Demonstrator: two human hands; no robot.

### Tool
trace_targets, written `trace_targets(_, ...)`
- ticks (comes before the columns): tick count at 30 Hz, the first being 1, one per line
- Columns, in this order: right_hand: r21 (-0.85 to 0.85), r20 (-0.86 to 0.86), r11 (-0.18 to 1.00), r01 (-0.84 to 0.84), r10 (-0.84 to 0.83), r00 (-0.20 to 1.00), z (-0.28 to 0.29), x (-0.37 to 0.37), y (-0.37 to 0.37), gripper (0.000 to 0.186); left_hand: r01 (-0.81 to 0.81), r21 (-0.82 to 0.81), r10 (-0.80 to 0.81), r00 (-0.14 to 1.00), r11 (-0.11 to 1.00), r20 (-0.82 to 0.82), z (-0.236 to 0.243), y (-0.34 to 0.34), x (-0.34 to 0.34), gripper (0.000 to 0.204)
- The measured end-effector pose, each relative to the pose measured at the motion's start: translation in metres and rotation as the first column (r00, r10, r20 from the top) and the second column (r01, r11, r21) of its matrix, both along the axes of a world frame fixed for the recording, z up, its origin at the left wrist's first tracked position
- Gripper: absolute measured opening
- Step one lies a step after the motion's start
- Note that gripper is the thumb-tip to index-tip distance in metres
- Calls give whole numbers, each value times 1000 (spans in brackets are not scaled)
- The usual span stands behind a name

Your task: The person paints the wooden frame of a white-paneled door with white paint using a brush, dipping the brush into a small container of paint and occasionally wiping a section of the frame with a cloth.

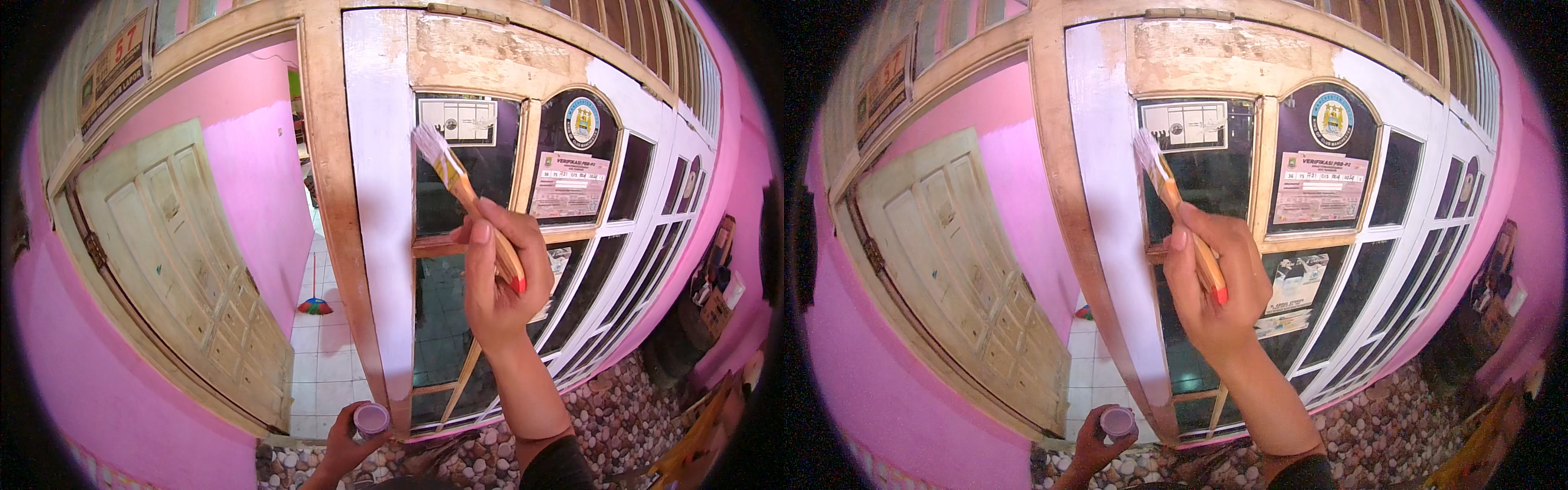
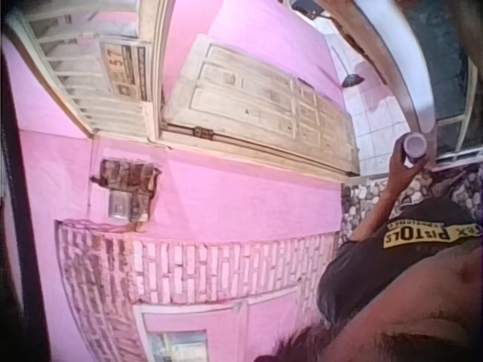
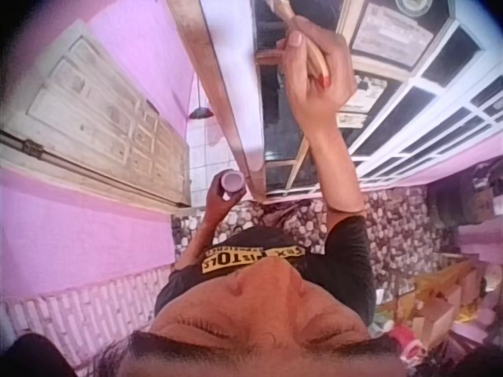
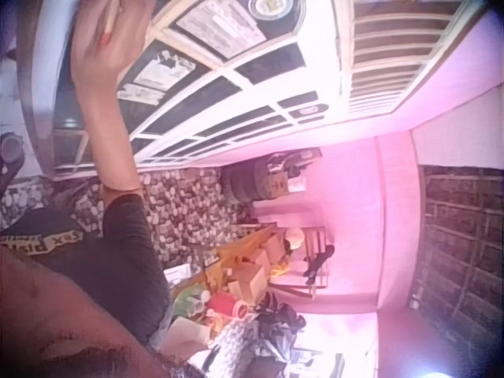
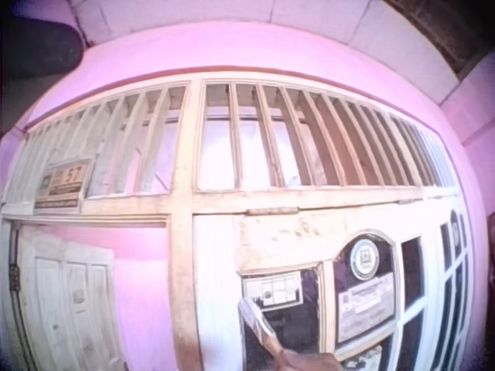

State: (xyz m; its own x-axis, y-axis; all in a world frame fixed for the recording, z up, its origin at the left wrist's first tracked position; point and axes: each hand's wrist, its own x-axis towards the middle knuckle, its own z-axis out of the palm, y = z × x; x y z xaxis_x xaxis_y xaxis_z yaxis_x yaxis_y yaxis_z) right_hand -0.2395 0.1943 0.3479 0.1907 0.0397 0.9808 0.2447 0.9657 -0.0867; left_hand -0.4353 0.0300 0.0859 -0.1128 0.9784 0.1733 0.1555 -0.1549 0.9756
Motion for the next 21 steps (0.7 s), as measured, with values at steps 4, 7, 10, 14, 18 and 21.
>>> trace_targets(4, 3, 7, 1000, -29, 29, 1000, -1, -4, 5, 17, 8, -5, -8, 999, 1000, 39, 0, 0, 3, 69)
trace_targets(7, -61, 66, 998, 13, -9, 998, -17, 0, 0, 18, 4, 18, -4, 1000, 1000, 1, 1, 0, 2, 69)
trace_targets(10, -101, 62, 995, -8, 14, 998, -22, 3, -5, 18, -3, 27, 3, 999, 1000, -32, -1, -1, 0, 69)
trace_targets(14, -16, 17, 1000, -6, 7, 1000, -7, 3, -1, 19, -13, 45, 14, 1000, 999, -21, -5, 1, 0, 69)
trace_targets(18, -16, 48, 1000, 5, -5, 999, -9, 0, 0, 18, -11, -12, 11, 1000, 1000, 27, -1, 1, 4, 70)
trace_targets(21, -74, 77, 997, -17, 22, 997, -27, 2, -9, 15, -14, -1, 14, 1000, 1000, 18, 2, 1, 4, 71)
